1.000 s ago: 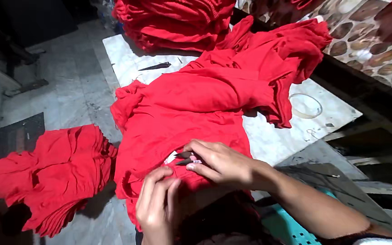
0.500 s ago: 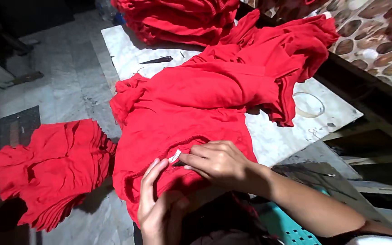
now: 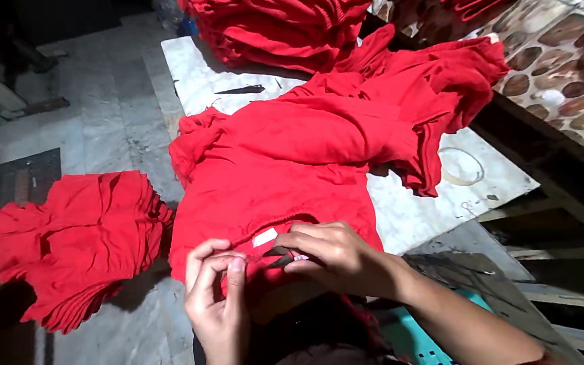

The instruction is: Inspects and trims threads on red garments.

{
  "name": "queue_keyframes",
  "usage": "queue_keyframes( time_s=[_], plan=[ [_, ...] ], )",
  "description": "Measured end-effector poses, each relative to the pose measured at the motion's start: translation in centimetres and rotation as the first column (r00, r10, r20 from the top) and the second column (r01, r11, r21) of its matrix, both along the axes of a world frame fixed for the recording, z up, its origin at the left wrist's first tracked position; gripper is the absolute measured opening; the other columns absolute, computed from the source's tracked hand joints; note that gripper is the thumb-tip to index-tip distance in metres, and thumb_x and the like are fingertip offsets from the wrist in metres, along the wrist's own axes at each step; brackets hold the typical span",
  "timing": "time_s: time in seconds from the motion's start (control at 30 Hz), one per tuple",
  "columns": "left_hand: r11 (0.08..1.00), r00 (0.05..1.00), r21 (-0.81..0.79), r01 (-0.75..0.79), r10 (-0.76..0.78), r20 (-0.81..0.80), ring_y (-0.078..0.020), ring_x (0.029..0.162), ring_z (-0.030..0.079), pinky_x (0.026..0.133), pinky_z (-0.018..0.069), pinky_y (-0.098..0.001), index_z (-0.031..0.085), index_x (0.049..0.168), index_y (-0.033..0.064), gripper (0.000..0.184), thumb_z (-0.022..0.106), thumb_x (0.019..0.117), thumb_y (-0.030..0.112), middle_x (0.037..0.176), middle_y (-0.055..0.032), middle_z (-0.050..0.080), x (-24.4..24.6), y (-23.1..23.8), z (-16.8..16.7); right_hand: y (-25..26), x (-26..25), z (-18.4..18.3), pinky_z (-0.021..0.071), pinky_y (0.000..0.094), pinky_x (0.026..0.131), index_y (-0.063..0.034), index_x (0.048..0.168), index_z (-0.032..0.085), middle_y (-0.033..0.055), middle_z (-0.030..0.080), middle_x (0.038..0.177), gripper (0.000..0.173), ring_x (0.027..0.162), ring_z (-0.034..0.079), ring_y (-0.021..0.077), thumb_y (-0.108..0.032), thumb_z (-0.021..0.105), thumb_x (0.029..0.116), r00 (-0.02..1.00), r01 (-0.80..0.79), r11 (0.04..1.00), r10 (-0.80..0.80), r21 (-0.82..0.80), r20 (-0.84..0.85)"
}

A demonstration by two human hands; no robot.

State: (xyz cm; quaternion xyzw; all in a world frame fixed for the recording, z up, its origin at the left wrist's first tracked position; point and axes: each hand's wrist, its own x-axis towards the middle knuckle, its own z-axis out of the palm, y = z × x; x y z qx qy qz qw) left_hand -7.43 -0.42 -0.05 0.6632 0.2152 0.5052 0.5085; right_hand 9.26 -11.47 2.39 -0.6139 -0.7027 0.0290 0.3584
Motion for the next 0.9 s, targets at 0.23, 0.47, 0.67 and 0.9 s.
queue_keyframes(
  time_s=[0.23, 0.47, 0.67, 0.9],
  plan=[
    [0.982, 0.995, 0.166, 0.087, -0.093, 0.029, 0.0008, 0.125, 0.053, 0.105, 0.0459, -0.0182, 0.068, 0.085, 0.0209, 0.016, 0.064, 0.0992, 0.028, 0.122, 0.0145, 0.062, -0.4, -0.5, -0.7, 1.1, -1.8, 0.3, 0.0467, 0.0344, 0.044, -0.0048, 0.1, 0.073, 0.0083, 0.064, 0.071, 0.027, 0.054, 0.063, 0.0223, -0.022, 0.052, 0.1022, 0.946, 0.225, 0.974, -0.223, 0.021, 0.236],
    [0.94, 0.966, 0.224, 0.257, -0.248, -0.068, -0.0072, 0.134, 0.053, 0.113, 0.0438, -0.0274, 0.065, 0.093, 0.0188, 0.037, 0.043, 0.1079, 0.045, 0.126, 0.0098, 0.067, -3.6, 0.9, -0.3, 0.2, 0.1, 1.3, 0.0535, 0.0379, 0.057, -0.0051, 0.113, 0.07, 0.01, 0.073, 0.107, 0.029, 0.078, 0.07, 0.0204, -0.017, 0.067, 0.0867, 0.997, 0.071, 0.987, -0.074, -0.145, -0.017],
    [0.908, 0.891, 0.417, 0.033, 0.162, -0.424, -0.0088, 0.081, 0.068, 0.075, 0.0529, -0.0207, 0.07, 0.109, -0.003, 0.025, 0.057, 0.0956, 0.014, 0.088, -0.0081, 0.073, 0.3, 0.4, 0.8, 1.4, 0.4, 1.6, 0.0476, 0.0162, 0.068, -0.003, 0.091, 0.072, -0.0003, 0.068, 0.079, 0.015, 0.072, 0.059, -0.002, -0.016, 0.065, 0.0954, 0.904, 0.15, 0.965, -0.222, -0.217, -0.364],
    [0.958, 0.936, -0.039, 0.283, -0.284, -0.205, 0.0086, 0.081, 0.061, 0.076, 0.0512, -0.0106, 0.063, 0.105, -0.003, 0.018, 0.049, 0.0949, 0.003, 0.09, 0.0065, 0.068, 0.2, 2.7, 0.6, 2.2, 0.8, 1.1, 0.0414, 0.0133, 0.061, -0.0071, 0.088, 0.068, -0.0076, 0.058, 0.072, 0.009, 0.065, 0.051, -0.0057, -0.012, 0.066, 0.0956, 0.762, 0.221, 0.912, -0.383, -0.347, -0.522]
  ],
)
